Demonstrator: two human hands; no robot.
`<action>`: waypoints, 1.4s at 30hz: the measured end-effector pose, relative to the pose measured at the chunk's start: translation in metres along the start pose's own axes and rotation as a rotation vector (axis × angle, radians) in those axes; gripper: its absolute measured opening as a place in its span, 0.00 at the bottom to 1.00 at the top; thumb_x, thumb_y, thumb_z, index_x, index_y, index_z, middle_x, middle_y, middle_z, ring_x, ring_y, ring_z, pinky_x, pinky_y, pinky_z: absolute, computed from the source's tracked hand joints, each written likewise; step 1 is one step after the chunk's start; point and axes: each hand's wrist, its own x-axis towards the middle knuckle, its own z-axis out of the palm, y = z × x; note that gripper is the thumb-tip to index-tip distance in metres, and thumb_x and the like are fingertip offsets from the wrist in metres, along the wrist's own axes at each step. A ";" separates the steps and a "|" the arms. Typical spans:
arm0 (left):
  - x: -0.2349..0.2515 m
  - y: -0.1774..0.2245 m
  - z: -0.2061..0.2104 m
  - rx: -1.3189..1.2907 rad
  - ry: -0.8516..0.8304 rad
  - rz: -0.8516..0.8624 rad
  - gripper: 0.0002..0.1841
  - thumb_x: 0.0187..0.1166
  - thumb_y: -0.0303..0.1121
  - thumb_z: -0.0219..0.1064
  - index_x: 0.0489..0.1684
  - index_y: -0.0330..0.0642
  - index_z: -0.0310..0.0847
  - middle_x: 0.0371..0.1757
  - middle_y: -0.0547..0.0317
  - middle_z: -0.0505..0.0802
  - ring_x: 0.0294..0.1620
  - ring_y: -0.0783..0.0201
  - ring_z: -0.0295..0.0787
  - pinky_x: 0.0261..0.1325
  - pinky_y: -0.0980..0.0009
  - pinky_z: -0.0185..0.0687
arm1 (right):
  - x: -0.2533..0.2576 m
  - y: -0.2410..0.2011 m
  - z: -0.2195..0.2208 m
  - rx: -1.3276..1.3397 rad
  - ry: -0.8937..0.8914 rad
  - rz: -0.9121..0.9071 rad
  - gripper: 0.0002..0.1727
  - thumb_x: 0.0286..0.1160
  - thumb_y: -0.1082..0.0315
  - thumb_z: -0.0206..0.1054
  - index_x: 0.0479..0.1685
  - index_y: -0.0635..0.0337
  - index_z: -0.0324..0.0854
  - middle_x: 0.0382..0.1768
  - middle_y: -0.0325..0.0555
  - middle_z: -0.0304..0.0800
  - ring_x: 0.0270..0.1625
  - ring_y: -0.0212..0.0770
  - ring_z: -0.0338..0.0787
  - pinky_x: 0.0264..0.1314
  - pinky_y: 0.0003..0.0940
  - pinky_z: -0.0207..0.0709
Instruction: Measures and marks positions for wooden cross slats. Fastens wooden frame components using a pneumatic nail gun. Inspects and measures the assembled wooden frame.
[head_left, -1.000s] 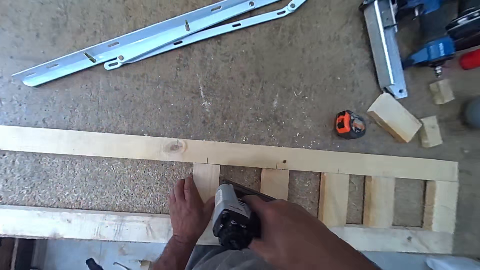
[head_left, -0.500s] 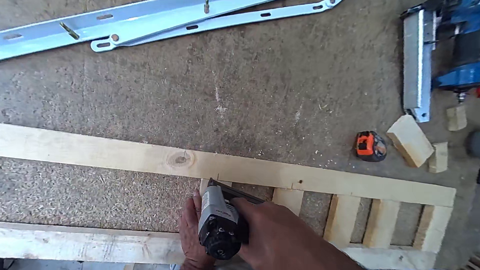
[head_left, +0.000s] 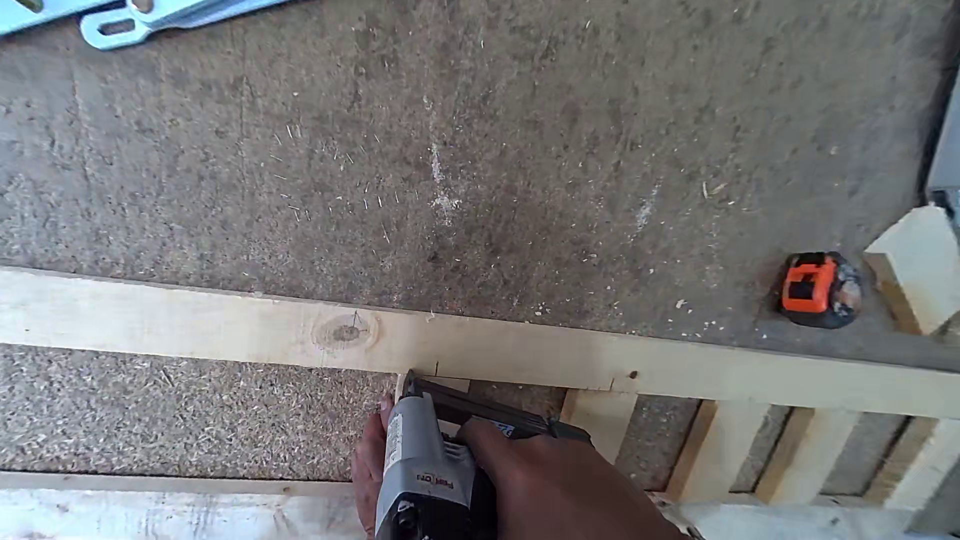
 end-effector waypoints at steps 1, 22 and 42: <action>0.001 0.004 -0.002 0.001 0.017 0.019 0.27 0.92 0.50 0.48 0.66 0.35 0.81 0.48 0.48 0.92 0.49 0.57 0.90 0.56 0.57 0.84 | -0.001 0.000 -0.001 0.017 -0.030 0.028 0.26 0.69 0.48 0.71 0.62 0.52 0.78 0.27 0.48 0.90 0.33 0.56 0.94 0.30 0.57 0.82; -0.005 0.070 -0.038 0.382 0.066 0.271 0.33 0.79 0.43 0.62 0.72 0.18 0.74 0.55 0.26 0.86 0.52 0.38 0.88 0.58 0.49 0.82 | -0.010 0.023 0.006 0.069 -0.056 0.075 0.27 0.71 0.47 0.70 0.63 0.54 0.78 0.27 0.50 0.90 0.33 0.58 0.94 0.31 0.57 0.82; -0.001 0.051 -0.010 0.407 0.323 0.367 0.41 0.70 0.55 0.64 0.67 0.18 0.77 0.52 0.24 0.88 0.49 0.38 0.91 0.54 0.51 0.86 | -0.019 0.051 0.003 0.102 -0.032 0.085 0.32 0.62 0.41 0.76 0.62 0.51 0.78 0.28 0.48 0.89 0.34 0.56 0.93 0.31 0.57 0.82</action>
